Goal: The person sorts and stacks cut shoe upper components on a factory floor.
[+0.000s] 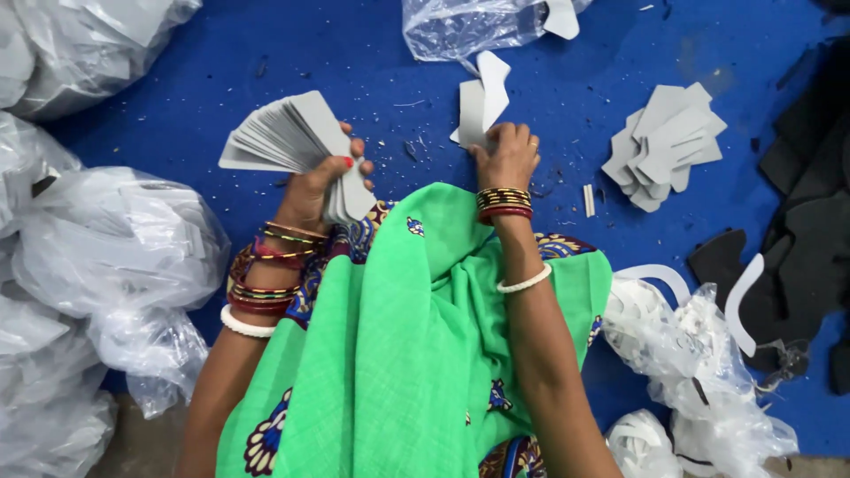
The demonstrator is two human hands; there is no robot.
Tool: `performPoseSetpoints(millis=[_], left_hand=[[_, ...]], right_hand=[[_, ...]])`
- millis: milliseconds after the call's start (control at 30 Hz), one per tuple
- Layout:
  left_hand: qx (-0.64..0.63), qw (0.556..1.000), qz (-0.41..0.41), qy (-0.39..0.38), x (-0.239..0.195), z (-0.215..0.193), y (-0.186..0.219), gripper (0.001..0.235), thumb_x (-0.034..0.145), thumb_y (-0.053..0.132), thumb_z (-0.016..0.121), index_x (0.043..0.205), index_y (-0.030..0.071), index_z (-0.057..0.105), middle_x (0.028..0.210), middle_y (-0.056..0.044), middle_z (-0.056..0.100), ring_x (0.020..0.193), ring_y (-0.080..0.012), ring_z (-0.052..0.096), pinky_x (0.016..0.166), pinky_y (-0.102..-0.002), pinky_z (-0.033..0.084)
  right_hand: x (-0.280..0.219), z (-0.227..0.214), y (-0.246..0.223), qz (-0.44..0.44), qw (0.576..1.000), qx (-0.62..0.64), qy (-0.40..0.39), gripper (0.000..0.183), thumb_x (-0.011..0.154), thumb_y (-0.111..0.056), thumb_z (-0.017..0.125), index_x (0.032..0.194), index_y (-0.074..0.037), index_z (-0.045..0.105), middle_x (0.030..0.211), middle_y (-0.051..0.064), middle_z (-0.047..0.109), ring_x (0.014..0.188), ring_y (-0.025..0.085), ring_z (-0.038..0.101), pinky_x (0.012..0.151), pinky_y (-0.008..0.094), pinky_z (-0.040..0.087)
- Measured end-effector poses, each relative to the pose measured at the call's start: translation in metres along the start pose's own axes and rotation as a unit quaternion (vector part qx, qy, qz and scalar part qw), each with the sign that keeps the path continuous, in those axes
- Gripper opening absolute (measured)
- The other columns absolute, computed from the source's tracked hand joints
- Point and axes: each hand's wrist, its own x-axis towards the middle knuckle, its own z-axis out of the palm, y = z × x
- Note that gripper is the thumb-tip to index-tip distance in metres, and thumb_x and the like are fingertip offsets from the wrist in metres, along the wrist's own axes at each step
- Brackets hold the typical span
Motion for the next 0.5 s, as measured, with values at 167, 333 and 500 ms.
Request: performPoseSetpoints(millis=[167, 333, 500], left_hand=[[-0.020, 0.999, -0.038, 0.000, -0.003, 0.003, 0.005, 0.044, 0.090, 0.000, 0.063, 0.131, 0.008, 0.048, 0.106, -0.009, 0.062, 0.092, -0.0232, 0.066, 0.077, -0.039, 0.062], [-0.004, 0.998, -0.031, 0.050, -0.005, 0.010, 0.015, 0.043, 0.096, 0.004, 0.071, 0.132, 0.009, 0.048, 0.107, -0.009, 0.060, 0.091, -0.0228, 0.064, 0.074, -0.038, 0.059], [-0.015, 0.999, -0.025, 0.029, -0.005, 0.010, 0.017, 0.046, 0.095, 0.004, 0.072, 0.133, 0.009, 0.047, 0.106, -0.009, 0.061, 0.093, -0.0221, 0.065, 0.075, -0.038, 0.060]], right_hand=[[0.005, -0.023, 0.064, 0.083, 0.958, 0.262, -0.079, 0.019, 0.091, -0.016, 0.076, 0.109, -0.009, 0.074, 0.096, 0.004, 0.075, 0.089, 0.016, 0.072, 0.083, 0.032, 0.058], [0.017, -0.101, 0.165, 0.087, 0.890, 0.448, -0.014, 0.018, 0.101, -0.014, 0.075, 0.117, -0.007, 0.074, 0.102, -0.003, 0.072, 0.092, 0.007, 0.065, 0.084, 0.023, 0.053], [0.033, -0.088, 0.222, 0.233, 0.944, 0.199, 0.118, 0.047, 0.086, -0.023, 0.085, 0.125, -0.002, 0.068, 0.119, 0.017, 0.065, 0.107, 0.030, 0.060, 0.092, 0.042, 0.050]])
